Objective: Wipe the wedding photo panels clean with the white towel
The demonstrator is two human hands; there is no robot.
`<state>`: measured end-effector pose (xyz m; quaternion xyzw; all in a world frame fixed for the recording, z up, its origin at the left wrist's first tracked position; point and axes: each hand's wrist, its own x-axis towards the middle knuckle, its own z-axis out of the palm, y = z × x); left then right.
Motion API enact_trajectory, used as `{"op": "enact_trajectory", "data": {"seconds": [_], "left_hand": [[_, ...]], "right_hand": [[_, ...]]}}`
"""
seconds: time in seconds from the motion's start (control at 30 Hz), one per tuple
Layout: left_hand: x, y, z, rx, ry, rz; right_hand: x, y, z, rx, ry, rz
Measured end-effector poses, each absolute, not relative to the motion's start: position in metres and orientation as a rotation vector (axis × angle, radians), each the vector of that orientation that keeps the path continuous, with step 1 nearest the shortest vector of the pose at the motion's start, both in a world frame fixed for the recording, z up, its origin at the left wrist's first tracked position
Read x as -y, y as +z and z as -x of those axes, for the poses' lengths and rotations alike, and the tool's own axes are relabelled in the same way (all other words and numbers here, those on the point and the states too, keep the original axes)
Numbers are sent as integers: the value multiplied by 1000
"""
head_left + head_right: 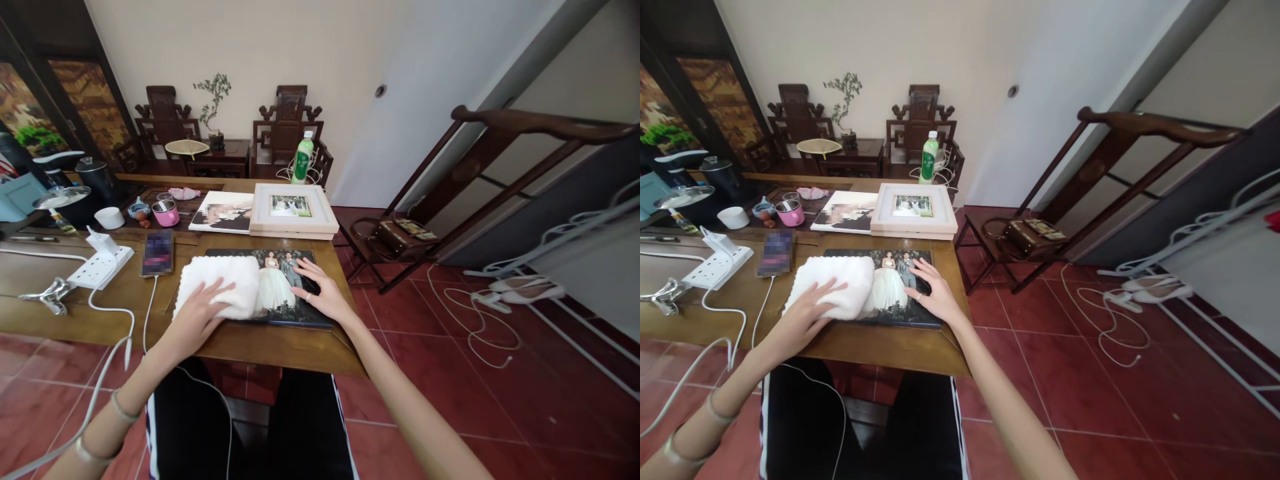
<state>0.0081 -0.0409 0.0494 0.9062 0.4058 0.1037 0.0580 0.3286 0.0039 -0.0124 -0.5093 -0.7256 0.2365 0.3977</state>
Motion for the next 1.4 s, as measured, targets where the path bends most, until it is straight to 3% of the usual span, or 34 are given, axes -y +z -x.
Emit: {"op": "enact_trajectory", "data": {"seconds": [0.3, 0.67, 1.03, 1.4], "left_hand": [[-61, 52, -60, -1361, 268, -2760], [76, 64, -32, -843, 158, -2750], [-24, 51, -30, -1214, 274, -2707], [-53, 52, -73, -1266, 262, -2816]], "right_hand": [[-2, -10, -327, 1857, 613, 1280], [-2, -11, -328, 1863, 614, 1289], [-3, -9, -327, 1852, 618, 1286], [-2, -9, -326, 1831, 627, 1276]]}}
